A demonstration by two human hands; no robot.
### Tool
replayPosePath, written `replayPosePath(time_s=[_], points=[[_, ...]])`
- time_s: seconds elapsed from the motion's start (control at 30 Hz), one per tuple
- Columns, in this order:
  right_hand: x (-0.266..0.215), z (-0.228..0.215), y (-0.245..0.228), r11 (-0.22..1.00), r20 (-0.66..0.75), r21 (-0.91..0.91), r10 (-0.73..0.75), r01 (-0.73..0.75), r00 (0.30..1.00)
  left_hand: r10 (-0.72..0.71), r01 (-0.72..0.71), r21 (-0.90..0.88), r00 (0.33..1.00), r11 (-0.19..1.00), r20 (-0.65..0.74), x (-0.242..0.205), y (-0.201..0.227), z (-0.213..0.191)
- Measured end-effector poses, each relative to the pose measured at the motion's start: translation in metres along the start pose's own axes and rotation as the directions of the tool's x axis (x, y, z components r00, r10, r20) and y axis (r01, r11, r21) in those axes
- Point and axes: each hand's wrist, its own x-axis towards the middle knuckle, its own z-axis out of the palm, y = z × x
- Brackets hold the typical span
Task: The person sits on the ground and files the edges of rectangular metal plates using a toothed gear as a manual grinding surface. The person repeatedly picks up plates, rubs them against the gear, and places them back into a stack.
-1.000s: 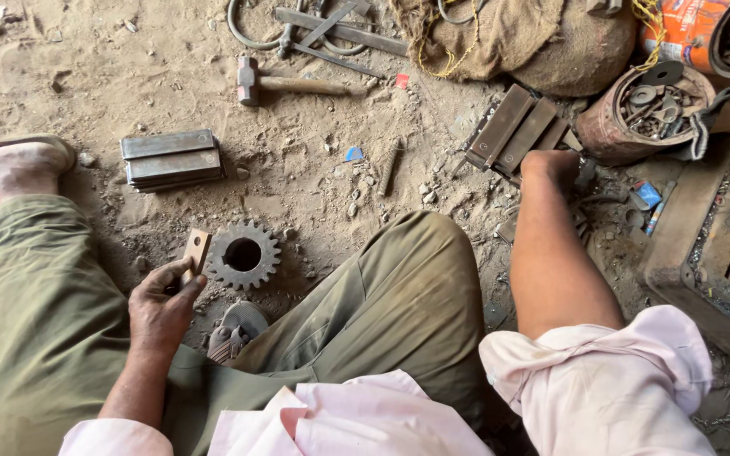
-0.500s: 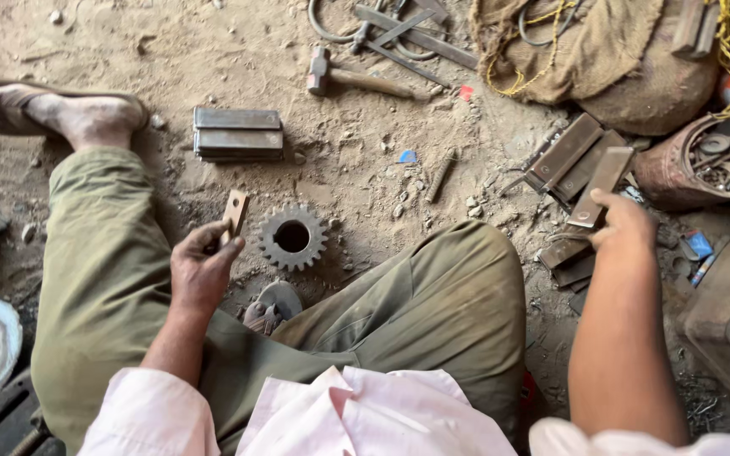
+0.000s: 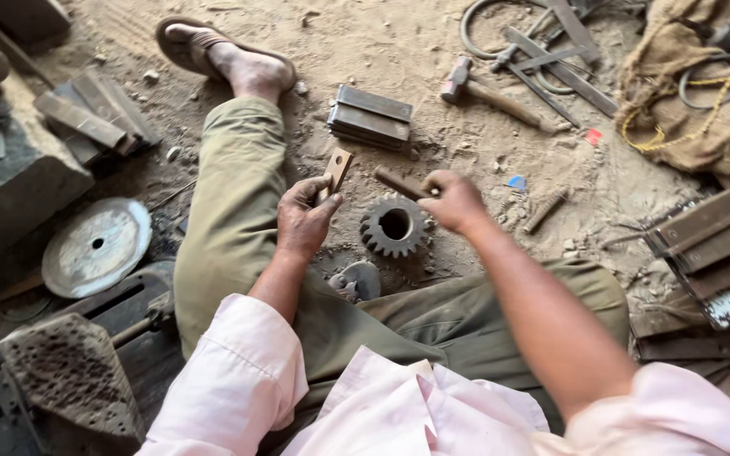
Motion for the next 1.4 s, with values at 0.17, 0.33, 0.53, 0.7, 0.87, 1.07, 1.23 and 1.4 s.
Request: replayPosePath(time_s=[0.17,0.33,0.53,0.7,0.87,1.07,1.23,1.4], points=[[-0.007,0.045,-0.004,0.85,0.012,-0.39,-0.38,0.354,0.925,0.237,-0.224,0.187,0.97,0.957,-0.048,0.002,0.021,-0.011],[-0.019,0.028,0.012,0.845,0.193,-0.384,-0.321,0.373,0.927,0.288,-0.316,0.38,0.949,0.87,0.128,0.001,0.036,0.006],[-0.037,-0.023,0.034,0.973,0.007,0.071,0.218,-0.218,0.976,0.153,-0.454,0.532,0.844,0.714,0.515,-0.011,0.041,0.044],[-0.048,-0.025,0.048,0.981,-0.07,0.057,0.192,-0.188,0.979,0.059,-0.551,0.556,0.742,0.622,0.668,-0.018,0.034,0.08],[-0.045,0.0,0.037,0.991,0.059,-0.094,0.1,-0.094,0.993,0.009,-0.583,0.586,0.713,0.563,0.701,-0.022,0.025,0.086],[-0.029,0.019,0.035,0.94,0.14,-0.34,0.011,0.037,0.99,0.128,-0.626,0.605,0.739,0.492,0.661,-0.021,0.015,0.076],[-0.025,0.024,0.042,0.949,0.152,-0.31,-0.012,0.059,0.988,0.097,-0.579,0.596,0.758,0.556,0.645,-0.018,0.019,0.071],[-0.025,0.025,0.043,0.954,0.139,-0.294,-0.023,0.063,0.99,0.07,-0.547,0.609,0.774,0.575,0.63,-0.018,0.03,0.072]])
